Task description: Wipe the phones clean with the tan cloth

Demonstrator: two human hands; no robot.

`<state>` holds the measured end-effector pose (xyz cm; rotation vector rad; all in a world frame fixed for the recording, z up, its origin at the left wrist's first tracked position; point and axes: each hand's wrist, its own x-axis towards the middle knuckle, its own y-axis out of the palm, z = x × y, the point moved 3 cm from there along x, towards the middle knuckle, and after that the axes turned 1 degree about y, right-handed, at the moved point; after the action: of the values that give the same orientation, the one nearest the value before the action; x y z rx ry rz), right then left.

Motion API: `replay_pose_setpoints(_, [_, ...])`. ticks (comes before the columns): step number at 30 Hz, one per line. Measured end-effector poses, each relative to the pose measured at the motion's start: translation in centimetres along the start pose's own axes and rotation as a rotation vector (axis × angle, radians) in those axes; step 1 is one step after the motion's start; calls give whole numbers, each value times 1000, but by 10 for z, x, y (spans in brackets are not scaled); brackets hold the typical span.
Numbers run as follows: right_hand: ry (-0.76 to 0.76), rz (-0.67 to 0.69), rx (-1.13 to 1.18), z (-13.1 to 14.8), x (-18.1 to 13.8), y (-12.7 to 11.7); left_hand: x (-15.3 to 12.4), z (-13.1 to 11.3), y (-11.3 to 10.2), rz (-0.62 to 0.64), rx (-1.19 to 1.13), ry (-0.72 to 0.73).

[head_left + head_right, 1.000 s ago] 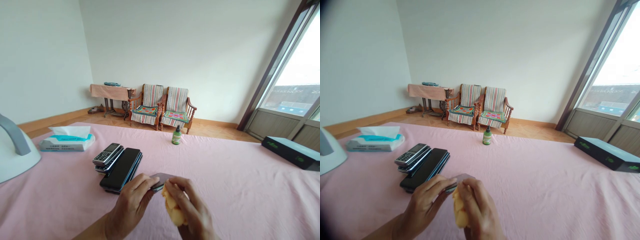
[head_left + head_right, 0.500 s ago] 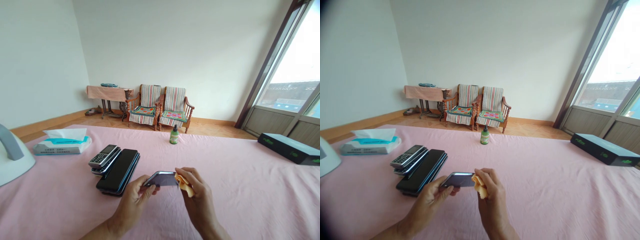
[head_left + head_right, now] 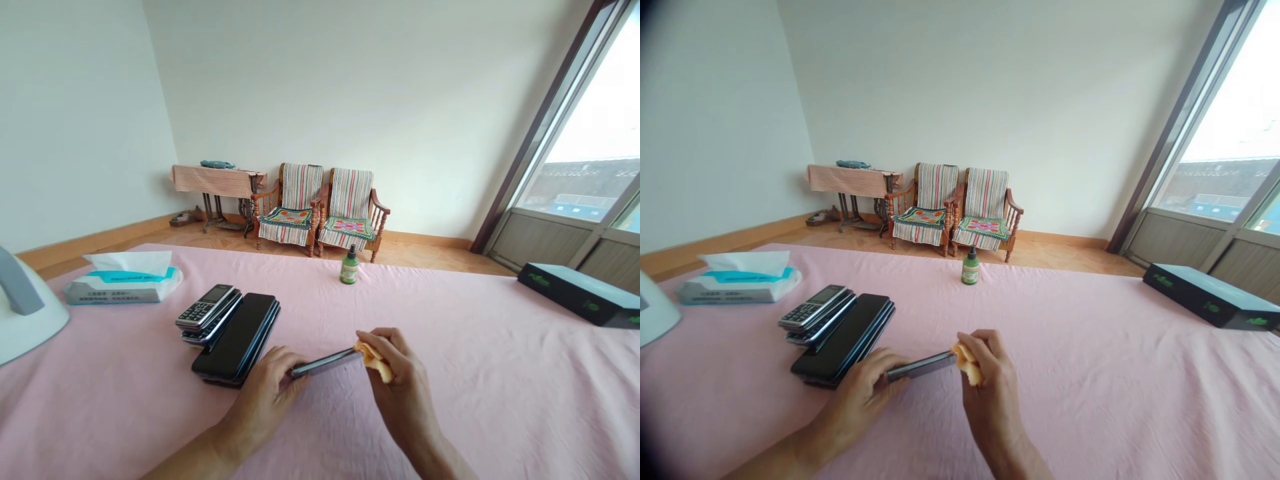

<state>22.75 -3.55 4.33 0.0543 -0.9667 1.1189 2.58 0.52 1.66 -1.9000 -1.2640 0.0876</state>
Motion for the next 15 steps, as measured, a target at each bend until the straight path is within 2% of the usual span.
replay_pose_setpoints(4, [72, -109, -125, -12, 7, -14, -4, 7, 0, -23, 47, -32])
replay_pose_setpoints(9, [116, -69, -157, -16, 6, -13, -6, 6, 1, -21, 58, -53])
replay_pose_setpoints(15, [72, -53, -174, -24, 6, -7, -4, 3, 0, -8, 31, -32])
